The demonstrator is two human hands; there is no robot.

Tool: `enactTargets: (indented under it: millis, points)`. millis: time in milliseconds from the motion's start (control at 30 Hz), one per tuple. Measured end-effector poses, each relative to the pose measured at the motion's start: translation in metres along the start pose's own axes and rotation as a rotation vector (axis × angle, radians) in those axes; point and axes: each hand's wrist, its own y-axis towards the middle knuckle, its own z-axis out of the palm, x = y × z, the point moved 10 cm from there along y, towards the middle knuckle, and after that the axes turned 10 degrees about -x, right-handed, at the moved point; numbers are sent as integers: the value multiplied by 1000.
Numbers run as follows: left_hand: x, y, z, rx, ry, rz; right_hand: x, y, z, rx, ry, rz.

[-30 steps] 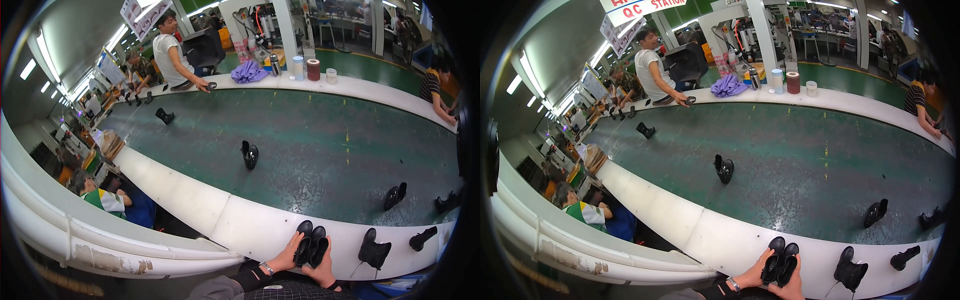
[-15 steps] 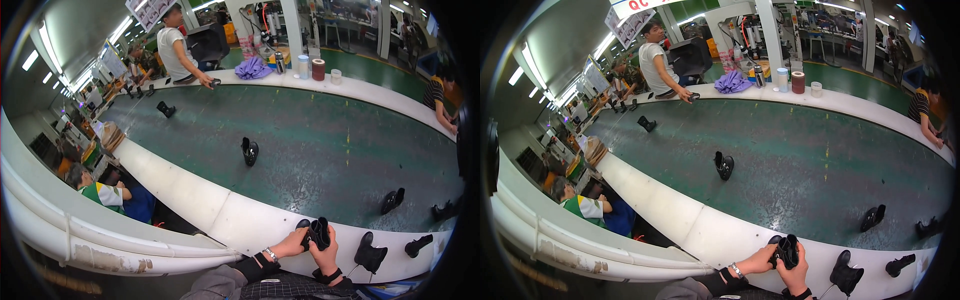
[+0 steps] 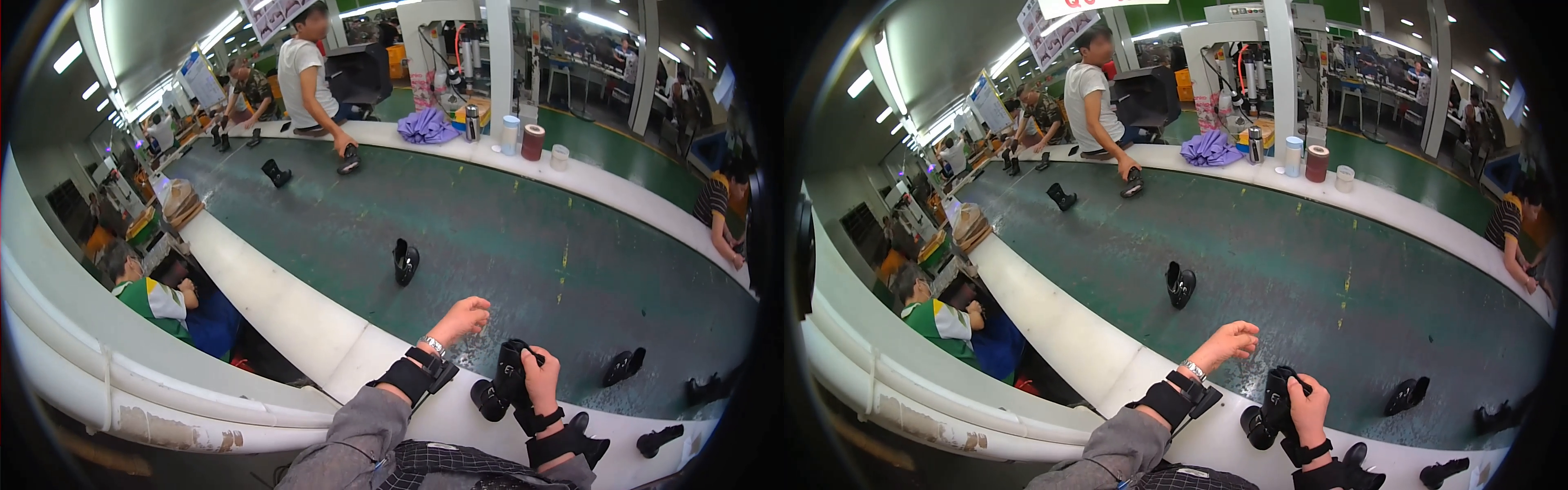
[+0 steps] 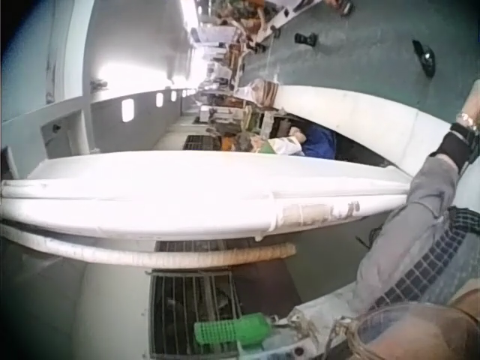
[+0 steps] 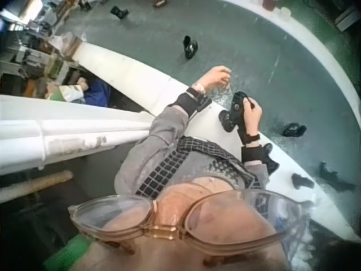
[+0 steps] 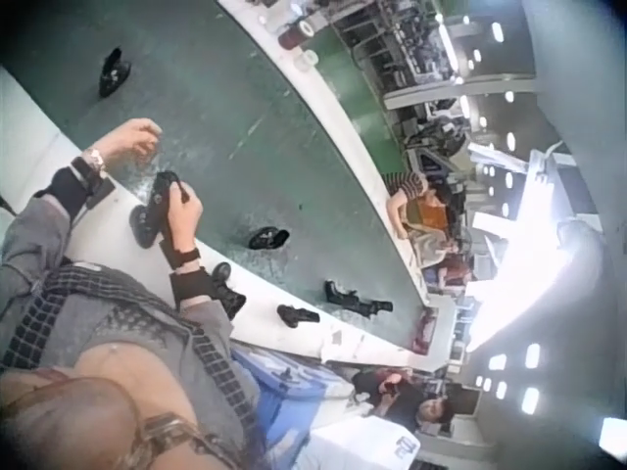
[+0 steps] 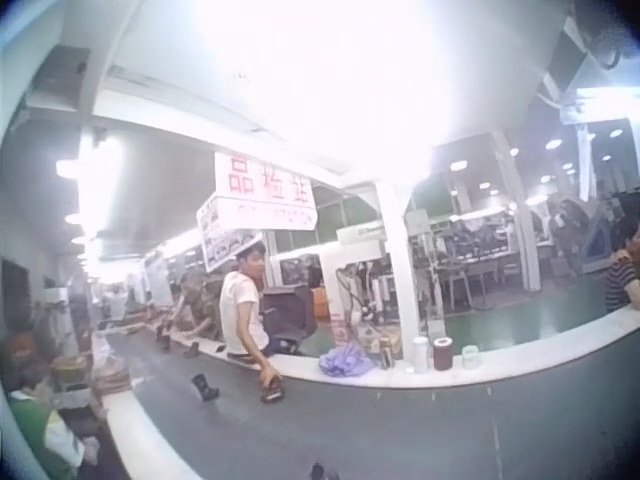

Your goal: Inspecting pairs of black boots for quality control at a production line conveyor belt.

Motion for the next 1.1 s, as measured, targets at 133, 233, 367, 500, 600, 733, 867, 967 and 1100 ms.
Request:
enactTargets:
  millis: [133, 233, 367, 500, 600, 733, 867, 967, 1100]
  points:
    - [-15, 25, -26, -50, 2, 8, 23, 39, 28, -74, 26, -132]
    - [-16, 39, -59, -89, -7, -2, 23, 61, 47, -131, 97, -182]
    - [-34, 51, -133, -296, -103, 95, -13, 84, 82, -125, -10, -333]
    - [-51, 65, -202, -469, -87, 114, -73, 89, 93, -122, -208, -216]
    - [-63, 84, -233, -574, -46, 148, -79, 85, 88, -124, -98, -195]
    - [-65, 127, -226, -591, 6, 178, -77, 85, 81, -158, -111, -132]
    - [-45, 177, -180, -527, 179, 101, -78, 84, 82, -77, -121, -42]
    - [-38, 198, -179, -830, 323, 80, -84, 72, 80, 8, 14, 37]
    - [-53, 226, -190, -1015, 498, 233, -100, 42, 50, 29, -295, -24]
